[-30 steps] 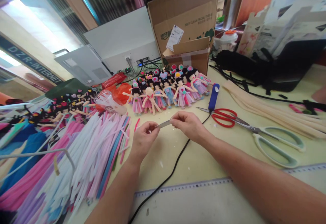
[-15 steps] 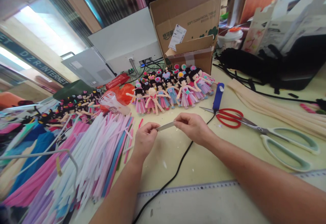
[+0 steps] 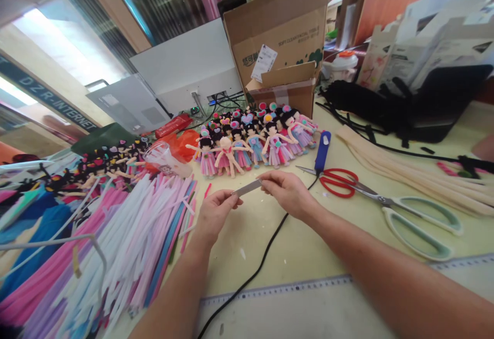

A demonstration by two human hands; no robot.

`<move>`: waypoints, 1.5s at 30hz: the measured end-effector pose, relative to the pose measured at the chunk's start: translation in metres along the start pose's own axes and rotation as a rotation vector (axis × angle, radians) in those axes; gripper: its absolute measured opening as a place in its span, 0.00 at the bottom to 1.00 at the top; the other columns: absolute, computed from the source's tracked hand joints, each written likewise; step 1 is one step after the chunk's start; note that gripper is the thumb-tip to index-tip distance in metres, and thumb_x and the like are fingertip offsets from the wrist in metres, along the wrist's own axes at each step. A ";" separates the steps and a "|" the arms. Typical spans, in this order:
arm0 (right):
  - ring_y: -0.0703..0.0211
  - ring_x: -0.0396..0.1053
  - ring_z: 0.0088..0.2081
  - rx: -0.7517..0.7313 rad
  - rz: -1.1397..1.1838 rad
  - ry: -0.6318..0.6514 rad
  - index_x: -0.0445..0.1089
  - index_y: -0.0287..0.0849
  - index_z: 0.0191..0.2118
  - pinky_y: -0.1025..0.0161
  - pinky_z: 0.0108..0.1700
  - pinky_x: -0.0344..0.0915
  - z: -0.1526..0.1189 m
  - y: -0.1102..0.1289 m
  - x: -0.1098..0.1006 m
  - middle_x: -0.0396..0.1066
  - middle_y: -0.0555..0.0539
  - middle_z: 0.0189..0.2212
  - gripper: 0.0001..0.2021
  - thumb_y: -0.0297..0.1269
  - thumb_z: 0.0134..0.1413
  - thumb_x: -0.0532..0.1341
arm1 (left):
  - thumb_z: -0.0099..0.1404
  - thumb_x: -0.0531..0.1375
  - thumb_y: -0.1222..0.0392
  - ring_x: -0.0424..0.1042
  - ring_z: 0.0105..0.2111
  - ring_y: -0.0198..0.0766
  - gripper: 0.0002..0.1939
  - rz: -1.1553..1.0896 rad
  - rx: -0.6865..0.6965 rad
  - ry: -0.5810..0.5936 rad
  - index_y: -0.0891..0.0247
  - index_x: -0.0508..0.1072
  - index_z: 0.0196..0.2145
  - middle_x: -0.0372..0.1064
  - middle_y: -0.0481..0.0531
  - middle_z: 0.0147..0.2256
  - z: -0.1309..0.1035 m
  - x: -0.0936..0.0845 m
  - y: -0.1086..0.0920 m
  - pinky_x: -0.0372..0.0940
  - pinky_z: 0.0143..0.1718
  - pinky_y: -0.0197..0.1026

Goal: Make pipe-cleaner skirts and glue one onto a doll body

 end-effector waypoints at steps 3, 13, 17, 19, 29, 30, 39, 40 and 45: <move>0.63 0.62 0.26 -0.011 0.000 -0.021 0.73 0.41 0.37 0.64 0.28 0.59 0.001 -0.002 -0.001 0.69 0.50 0.24 0.15 0.44 0.44 0.61 | 0.53 0.61 0.54 0.69 0.25 0.34 0.10 0.026 -0.020 -0.009 0.64 0.74 0.25 0.74 0.50 0.24 0.000 -0.002 0.001 0.63 0.32 0.37; 0.65 0.56 0.20 -0.091 -0.437 -0.100 0.72 0.41 0.27 0.67 0.23 0.51 -0.001 0.010 -0.013 0.63 0.53 0.17 0.09 0.37 0.48 0.55 | 0.57 0.57 0.57 0.66 0.25 0.34 0.10 0.275 0.238 0.034 0.63 0.73 0.24 0.72 0.48 0.24 -0.010 0.006 -0.026 0.59 0.29 0.36; 0.66 0.54 0.19 -0.126 -0.553 -0.086 0.71 0.42 0.25 0.67 0.23 0.50 -0.001 0.014 -0.012 0.61 0.54 0.16 0.09 0.34 0.48 0.54 | 0.58 0.57 0.56 0.66 0.26 0.34 0.09 0.326 0.302 0.030 0.63 0.73 0.25 0.71 0.48 0.24 -0.013 0.008 -0.030 0.58 0.28 0.36; 0.66 0.54 0.19 -0.139 -0.578 -0.086 0.71 0.42 0.25 0.67 0.23 0.49 -0.001 0.015 -0.012 0.60 0.54 0.15 0.09 0.33 0.48 0.54 | 0.58 0.57 0.56 0.66 0.25 0.34 0.09 0.330 0.304 0.034 0.63 0.73 0.25 0.71 0.48 0.23 -0.013 0.008 -0.030 0.58 0.28 0.36; 0.65 0.59 0.21 0.030 -0.246 -0.030 0.72 0.41 0.29 0.67 0.22 0.54 0.006 -0.016 -0.011 0.67 0.51 0.21 0.10 0.34 0.46 0.53 | 0.57 0.57 0.54 0.65 0.24 0.33 0.10 0.277 0.179 0.012 0.63 0.72 0.24 0.71 0.47 0.23 -0.008 0.003 -0.021 0.59 0.27 0.36; 0.64 0.60 0.22 0.040 -0.203 -0.025 0.72 0.41 0.30 0.67 0.23 0.55 0.007 -0.017 -0.010 0.68 0.51 0.21 0.10 0.36 0.47 0.54 | 0.57 0.57 0.54 0.66 0.24 0.34 0.10 0.269 0.163 0.007 0.63 0.72 0.24 0.71 0.48 0.23 -0.007 0.002 -0.020 0.59 0.28 0.36; 0.62 0.66 0.30 -0.041 -0.598 0.038 0.73 0.42 0.34 0.66 0.32 0.61 0.013 -0.013 -0.020 0.71 0.49 0.28 0.08 0.34 0.51 0.56 | 0.56 0.58 0.52 0.64 0.22 0.32 0.11 0.227 0.123 -0.060 0.63 0.71 0.24 0.70 0.47 0.23 -0.004 -0.008 -0.014 0.58 0.27 0.35; 0.61 0.67 0.31 -0.044 -0.677 0.089 0.73 0.43 0.33 0.65 0.33 0.61 0.013 -0.016 -0.016 0.72 0.49 0.29 0.07 0.34 0.51 0.57 | 0.56 0.58 0.52 0.63 0.22 0.32 0.12 0.217 0.118 -0.070 0.63 0.71 0.24 0.70 0.47 0.23 -0.003 -0.010 -0.013 0.58 0.26 0.35; 0.55 0.67 0.37 -0.033 -0.852 0.217 0.71 0.41 0.28 0.63 0.37 0.59 0.013 -0.027 -0.003 0.71 0.45 0.31 0.01 0.30 0.47 0.62 | 0.55 0.59 0.51 0.63 0.21 0.31 0.12 0.199 0.126 -0.072 0.63 0.71 0.24 0.70 0.47 0.22 -0.001 -0.010 -0.012 0.56 0.23 0.34</move>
Point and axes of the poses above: each hand's wrist, its own z-axis towards the middle knuckle, its own x-axis out of the palm, y = z × x, the point moved 9 cm from there along z, towards the middle knuckle
